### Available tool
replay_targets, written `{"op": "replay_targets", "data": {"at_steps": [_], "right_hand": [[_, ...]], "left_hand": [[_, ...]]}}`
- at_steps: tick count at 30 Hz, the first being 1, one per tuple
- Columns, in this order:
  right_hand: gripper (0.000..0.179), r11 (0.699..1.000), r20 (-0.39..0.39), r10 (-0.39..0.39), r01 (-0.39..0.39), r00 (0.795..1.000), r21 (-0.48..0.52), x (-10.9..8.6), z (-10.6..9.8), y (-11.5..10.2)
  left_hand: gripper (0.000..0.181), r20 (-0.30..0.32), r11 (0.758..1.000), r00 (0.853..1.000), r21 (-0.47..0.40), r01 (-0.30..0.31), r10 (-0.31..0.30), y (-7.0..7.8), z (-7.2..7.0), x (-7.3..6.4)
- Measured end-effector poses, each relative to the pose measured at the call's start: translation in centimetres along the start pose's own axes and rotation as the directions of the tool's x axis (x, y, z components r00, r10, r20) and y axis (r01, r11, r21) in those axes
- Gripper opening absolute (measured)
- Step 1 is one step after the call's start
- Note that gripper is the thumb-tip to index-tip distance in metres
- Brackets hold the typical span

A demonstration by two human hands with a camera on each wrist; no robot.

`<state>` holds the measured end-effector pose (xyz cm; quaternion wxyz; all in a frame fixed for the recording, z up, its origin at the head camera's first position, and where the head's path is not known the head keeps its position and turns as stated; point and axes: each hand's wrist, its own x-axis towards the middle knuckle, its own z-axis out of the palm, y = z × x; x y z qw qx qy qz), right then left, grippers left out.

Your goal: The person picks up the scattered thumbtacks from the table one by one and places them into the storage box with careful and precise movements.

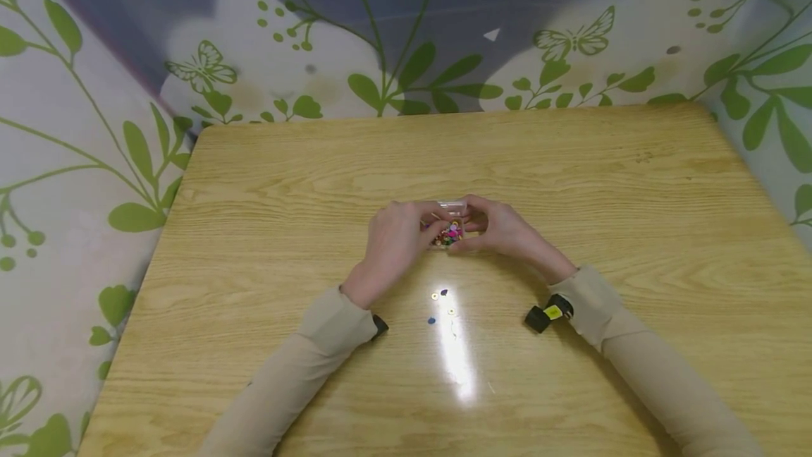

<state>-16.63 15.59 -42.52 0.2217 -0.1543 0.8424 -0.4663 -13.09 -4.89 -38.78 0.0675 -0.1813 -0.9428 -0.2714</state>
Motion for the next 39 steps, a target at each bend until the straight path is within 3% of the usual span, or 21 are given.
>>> {"op": "replay_targets", "data": {"at_steps": [19,22,25,28,30,33,36,39], "right_hand": [[0.057,1.0,0.001,0.003,-0.003,1.0,-0.007,0.0,0.0,0.1],[0.058,1.0,0.0,0.0,0.0,1.0,-0.008,0.1,0.0,0.1],[0.058,1.0,-0.001,-0.006,0.006,1.0,-0.008,0.1,0.0,0.2],[0.059,1.0,0.0,-0.007,0.007,1.0,-0.005,0.1,0.0,0.2],[0.059,1.0,0.001,-0.011,0.011,1.0,-0.009,0.1,0.0,0.3],[0.062,1.0,-0.003,-0.005,0.005,1.0,-0.017,0.1,0.0,0.2],[0.066,1.0,-0.007,-0.002,0.002,1.0,-0.021,0.0,0.0,0.2],[0.068,1.0,-0.013,0.004,-0.005,1.0,-0.018,0.0,0.0,0.1]], "left_hand": [[0.009,0.012,0.999,0.999,0.007,-0.035,0.035,-0.1,-0.8,-0.4],[0.008,0.057,0.999,0.997,0.014,-0.051,0.05,0.0,-1.0,-0.7],[0.007,0.156,0.998,0.986,0.028,-0.057,0.052,0.2,-1.1,-1.1],[0.006,0.275,0.997,0.958,0.009,-0.082,0.076,0.2,-1.0,-1.6],[0.006,0.357,0.993,0.927,-0.031,-0.117,0.12,0.3,-0.8,-1.9],[0.005,0.455,0.979,0.866,-0.094,-0.181,0.204,0.2,-0.5,-2.5],[0.003,0.518,0.96,0.808,-0.137,-0.246,0.281,0.2,-0.2,-3.0],[0.006,0.548,0.947,0.774,-0.156,-0.28,0.319,0.3,0.1,-3.4]]}}
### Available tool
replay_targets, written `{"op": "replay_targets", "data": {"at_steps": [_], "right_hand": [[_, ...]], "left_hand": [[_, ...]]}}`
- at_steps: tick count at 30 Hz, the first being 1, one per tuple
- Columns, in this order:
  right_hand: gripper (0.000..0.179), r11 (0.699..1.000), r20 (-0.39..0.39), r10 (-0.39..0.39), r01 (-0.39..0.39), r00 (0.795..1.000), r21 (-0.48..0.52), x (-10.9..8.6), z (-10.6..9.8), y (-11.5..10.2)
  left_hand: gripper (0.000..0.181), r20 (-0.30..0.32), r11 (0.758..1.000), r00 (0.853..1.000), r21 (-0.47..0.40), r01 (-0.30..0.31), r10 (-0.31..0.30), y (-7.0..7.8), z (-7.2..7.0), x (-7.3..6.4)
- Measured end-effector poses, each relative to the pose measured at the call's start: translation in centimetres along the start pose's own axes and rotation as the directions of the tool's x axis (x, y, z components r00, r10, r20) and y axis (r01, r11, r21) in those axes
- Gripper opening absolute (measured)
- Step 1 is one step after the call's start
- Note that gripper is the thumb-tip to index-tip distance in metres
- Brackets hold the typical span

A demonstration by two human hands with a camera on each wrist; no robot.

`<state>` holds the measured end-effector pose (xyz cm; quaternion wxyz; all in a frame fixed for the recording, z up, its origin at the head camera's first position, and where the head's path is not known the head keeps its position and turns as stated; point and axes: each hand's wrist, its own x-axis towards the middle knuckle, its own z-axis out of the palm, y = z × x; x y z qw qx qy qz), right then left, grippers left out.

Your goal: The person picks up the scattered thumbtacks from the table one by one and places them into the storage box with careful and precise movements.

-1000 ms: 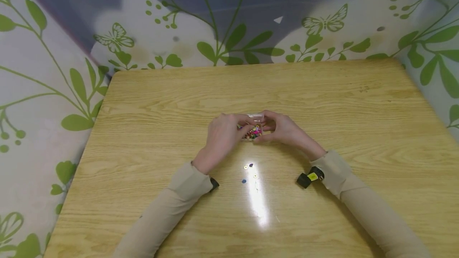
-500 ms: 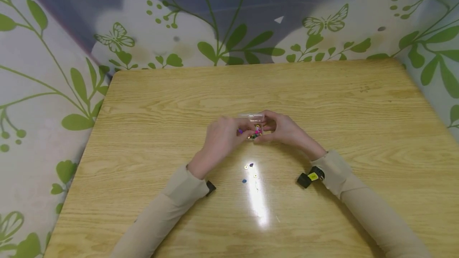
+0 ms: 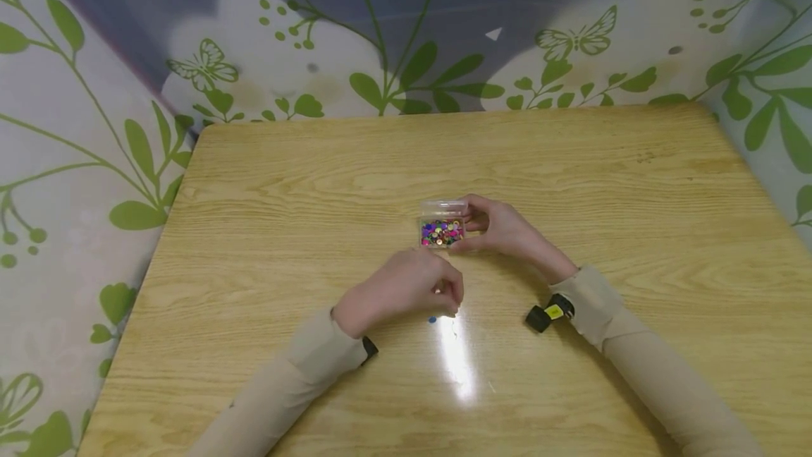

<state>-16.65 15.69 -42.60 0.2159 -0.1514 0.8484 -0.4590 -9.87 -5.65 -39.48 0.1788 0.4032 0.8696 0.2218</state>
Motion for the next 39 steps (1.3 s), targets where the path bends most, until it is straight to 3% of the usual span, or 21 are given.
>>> {"op": "replay_targets", "data": {"at_steps": [6,15,19,22,26,31,35,39], "right_hand": [[0.068,1.0,0.002,0.001,-0.001,1.0,0.009,0.0,0.0,-0.1],[0.067,1.0,-0.004,0.007,-0.007,1.0,0.001,0.0,0.0,-0.1],[0.065,1.0,-0.002,0.003,-0.003,1.0,0.004,-0.1,0.0,-0.2],[0.063,1.0,0.003,-0.008,0.008,1.0,0.018,-0.1,0.0,-0.2],[0.06,0.999,0.007,-0.014,0.014,1.0,0.044,0.0,0.0,-0.1],[0.061,0.999,0.005,-0.003,0.002,1.0,0.033,0.0,0.0,-0.1],[0.061,1.0,0.003,-0.005,0.005,1.0,0.029,0.0,0.0,-0.1],[0.059,1.0,0.0,-0.009,0.009,1.0,0.026,0.0,0.0,0.0]], "left_hand": [[0.009,0.024,1.0,1.0,0.026,0.01,-0.01,0.3,0.7,0.0],[0.01,-0.018,0.998,1.0,0.056,-0.003,0.004,0.4,0.9,0.1],[0.009,-0.066,0.999,0.998,0.041,0.018,-0.016,0.3,0.8,0.1],[0.008,-0.137,0.998,0.989,0.02,0.055,-0.052,0.3,0.4,0.1],[0.006,-0.265,0.993,0.958,0.003,0.118,-0.113,-0.2,-0.4,0.2],[0.008,-0.405,0.983,0.897,-0.014,0.186,-0.175,-1.1,-1.1,0.4],[0.013,-0.473,0.975,0.858,-0.011,0.224,-0.202,-1.5,-1.7,0.6],[0.013,-0.505,0.97,0.835,-0.025,0.241,-0.22,-1.5,-2.0,1.0]]}}
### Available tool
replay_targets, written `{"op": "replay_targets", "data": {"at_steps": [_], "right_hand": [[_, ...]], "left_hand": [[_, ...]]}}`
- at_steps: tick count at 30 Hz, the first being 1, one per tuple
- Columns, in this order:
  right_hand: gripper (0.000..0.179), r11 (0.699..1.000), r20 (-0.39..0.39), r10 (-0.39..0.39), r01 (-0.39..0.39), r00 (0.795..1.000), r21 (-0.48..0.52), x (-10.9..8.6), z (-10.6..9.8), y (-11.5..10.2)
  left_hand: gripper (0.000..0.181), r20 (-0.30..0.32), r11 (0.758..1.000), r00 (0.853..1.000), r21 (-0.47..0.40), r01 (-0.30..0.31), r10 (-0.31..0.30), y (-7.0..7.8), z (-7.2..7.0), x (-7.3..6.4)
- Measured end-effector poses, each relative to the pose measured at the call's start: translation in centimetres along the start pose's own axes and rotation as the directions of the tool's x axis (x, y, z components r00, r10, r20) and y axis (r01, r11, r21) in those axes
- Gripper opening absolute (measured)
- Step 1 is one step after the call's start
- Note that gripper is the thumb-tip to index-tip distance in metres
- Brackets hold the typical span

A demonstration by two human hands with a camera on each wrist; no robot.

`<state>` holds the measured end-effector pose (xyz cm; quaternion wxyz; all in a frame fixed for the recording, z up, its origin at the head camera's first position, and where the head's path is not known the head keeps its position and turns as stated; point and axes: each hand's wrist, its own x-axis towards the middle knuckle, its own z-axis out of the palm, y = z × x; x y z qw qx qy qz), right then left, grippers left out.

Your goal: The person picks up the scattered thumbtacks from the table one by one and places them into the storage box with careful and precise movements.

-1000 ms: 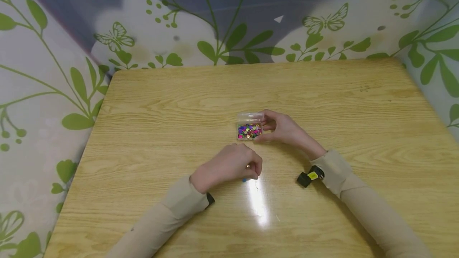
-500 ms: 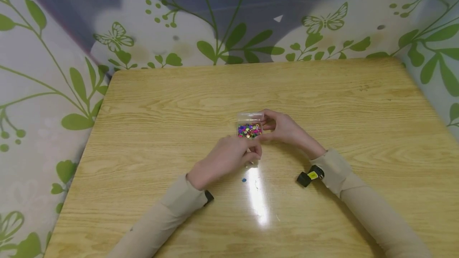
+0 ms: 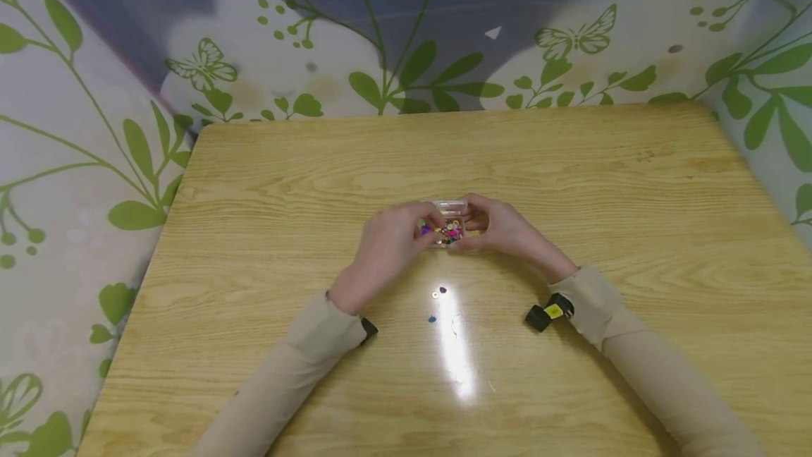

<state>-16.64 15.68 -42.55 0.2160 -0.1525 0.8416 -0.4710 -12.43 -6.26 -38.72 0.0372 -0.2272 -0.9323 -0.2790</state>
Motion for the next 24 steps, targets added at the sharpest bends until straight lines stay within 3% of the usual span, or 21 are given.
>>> {"op": "replay_targets", "data": {"at_steps": [6,14,24], "right_hand": [[0.058,1.0,0.003,-0.013,0.013,1.0,0.004,0.1,0.13,0.14],[0.056,0.999,0.007,-0.027,0.026,1.0,0.019,0.14,0.13,0.2],[0.059,1.0,0.002,-0.003,0.003,1.0,-0.008,0.09,0.09,0.12]], "left_hand": [[0.011,-0.02,1.0,0.999,0.004,0.026,-0.026,0.1,0.27,0.51],[0.013,-0.018,1.0,1.0,0.002,0.023,-0.023,0.13,0.54,0.63],[0.008,-0.06,1.0,0.998,0.016,0.003,-0.002,0.18,0.19,0.42]]}}
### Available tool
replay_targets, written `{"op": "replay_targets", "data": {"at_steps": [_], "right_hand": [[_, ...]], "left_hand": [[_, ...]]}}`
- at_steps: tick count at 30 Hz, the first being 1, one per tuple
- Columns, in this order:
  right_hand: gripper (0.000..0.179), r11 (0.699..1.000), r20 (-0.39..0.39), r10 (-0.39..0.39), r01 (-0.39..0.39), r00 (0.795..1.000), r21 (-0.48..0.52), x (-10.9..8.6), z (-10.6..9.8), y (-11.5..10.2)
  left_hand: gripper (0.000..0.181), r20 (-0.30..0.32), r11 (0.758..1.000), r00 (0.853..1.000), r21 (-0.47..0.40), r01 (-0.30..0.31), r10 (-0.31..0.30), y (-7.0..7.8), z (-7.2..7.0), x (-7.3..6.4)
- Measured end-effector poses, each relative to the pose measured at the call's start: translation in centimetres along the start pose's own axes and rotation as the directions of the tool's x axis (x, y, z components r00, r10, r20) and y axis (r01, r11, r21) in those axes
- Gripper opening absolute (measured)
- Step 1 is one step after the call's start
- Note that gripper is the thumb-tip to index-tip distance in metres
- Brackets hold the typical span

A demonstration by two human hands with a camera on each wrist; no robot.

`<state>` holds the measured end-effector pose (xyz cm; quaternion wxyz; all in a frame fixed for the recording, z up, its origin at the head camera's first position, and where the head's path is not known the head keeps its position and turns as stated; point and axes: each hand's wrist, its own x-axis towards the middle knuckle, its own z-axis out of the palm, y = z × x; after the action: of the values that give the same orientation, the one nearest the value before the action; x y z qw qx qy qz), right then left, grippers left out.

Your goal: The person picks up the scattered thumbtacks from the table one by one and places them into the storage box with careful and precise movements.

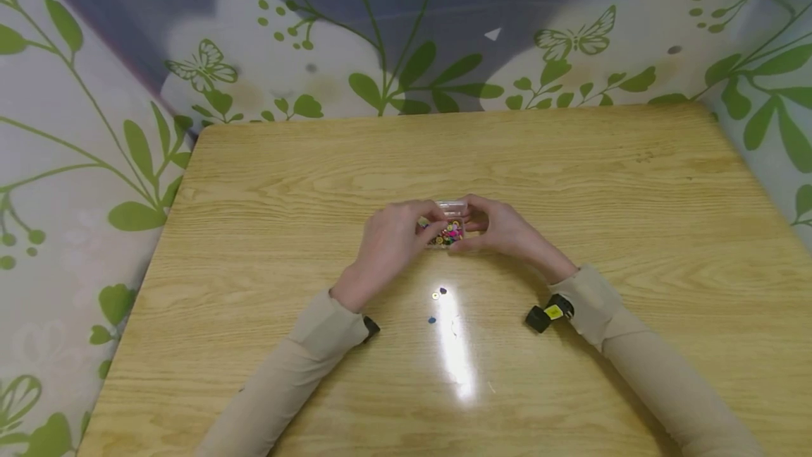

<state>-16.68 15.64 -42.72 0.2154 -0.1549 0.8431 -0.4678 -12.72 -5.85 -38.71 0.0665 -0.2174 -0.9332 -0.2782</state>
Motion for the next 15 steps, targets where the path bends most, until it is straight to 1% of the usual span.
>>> {"op": "replay_targets", "data": {"at_steps": [6,8,10,12,13,15], "right_hand": [[0.06,1.0,-0.005,0.003,-0.003,1.0,-0.008,0.0,0.1,0.1],[0.06,1.0,-0.005,0.007,-0.007,1.0,-0.004,0.0,0.1,0.1],[0.059,1.0,-0.002,0.006,-0.006,1.0,0.005,0.0,0.0,0.0],[0.06,1.0,0.002,0.007,-0.007,1.0,0.007,0.0,0.0,0.0],[0.061,1.0,0.004,0.007,-0.007,1.0,0.006,0.0,0.0,0.0],[0.064,1.0,0.007,0.009,-0.009,1.0,0.002,0.0,0.0,-0.1]], "left_hand": [[0.005,0.042,1.0,0.999,0.003,-0.022,0.022,-0.1,-0.3,-0.5],[0.005,0.074,1.0,0.997,0.011,-0.023,0.022,0.0,-0.4,-0.7],[0.005,0.125,0.999,0.992,0.014,-0.035,0.033,0.0,-0.4,-0.9],[0.004,0.196,0.998,0.979,0.007,-0.055,0.052,0.0,-0.5,-1.2],[0.004,0.237,0.998,0.969,0.0,-0.066,0.064,0.0,-0.4,-1.3],[0.004,0.318,0.996,0.944,-0.017,-0.088,0.089,0.0,-0.3,-1.5]]}}
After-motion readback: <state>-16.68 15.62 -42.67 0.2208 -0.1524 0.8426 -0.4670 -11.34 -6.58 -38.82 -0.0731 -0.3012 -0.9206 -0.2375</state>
